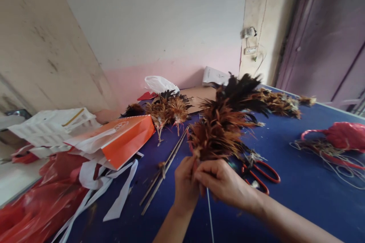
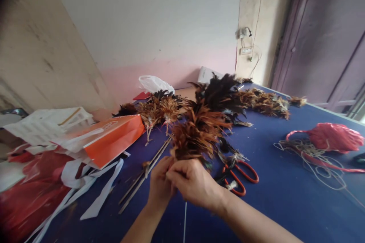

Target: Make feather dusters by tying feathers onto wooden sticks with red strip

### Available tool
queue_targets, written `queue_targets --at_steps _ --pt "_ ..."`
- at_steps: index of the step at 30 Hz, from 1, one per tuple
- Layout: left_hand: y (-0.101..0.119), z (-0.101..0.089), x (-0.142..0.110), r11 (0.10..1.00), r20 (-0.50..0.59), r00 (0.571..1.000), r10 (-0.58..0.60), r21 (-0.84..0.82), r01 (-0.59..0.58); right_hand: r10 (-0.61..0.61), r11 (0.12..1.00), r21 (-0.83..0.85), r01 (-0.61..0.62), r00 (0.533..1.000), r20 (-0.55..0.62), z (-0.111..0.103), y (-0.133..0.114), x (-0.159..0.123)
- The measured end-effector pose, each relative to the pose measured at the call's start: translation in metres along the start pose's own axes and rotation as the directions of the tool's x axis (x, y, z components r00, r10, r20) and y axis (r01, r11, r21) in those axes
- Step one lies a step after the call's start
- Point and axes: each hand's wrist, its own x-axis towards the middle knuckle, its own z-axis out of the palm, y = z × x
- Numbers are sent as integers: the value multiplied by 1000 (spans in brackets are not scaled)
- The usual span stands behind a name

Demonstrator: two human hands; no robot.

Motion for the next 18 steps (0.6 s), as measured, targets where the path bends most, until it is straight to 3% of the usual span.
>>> queue_targets --at_steps 2,3,5,6,9,11,14,18 --pt "-2 -8 8 965 21 974 -224 -135 225 38 995 85 -55 981 189 -6 1 -2" --pt "-4 -13 12 913 59 938 -340 -219 345 55 993 91 -78 971 231 -8 5 -1" --pt "-6 -20 17 761 176 856 -486 -397 514 87 991 82 -103 980 178 -11 17 5" --pt "-5 -23 18 674 251 825 -506 -482 560 100 989 94 -111 989 109 -12 24 10" --pt "0 -23 15 396 505 739 -445 -630 668 105 985 150 -90 990 -94 -10 42 21" --pt "4 -20 11 244 633 667 -393 -628 739 67 985 165 -43 988 -142 -9 48 24" --pt "7 -14 3 106 748 577 -329 -578 809 -20 991 125 42 985 -169 -10 54 21" --pt "5 -11 -4 -31 832 501 -238 -523 852 -23 996 73 42 970 -241 -16 60 16"
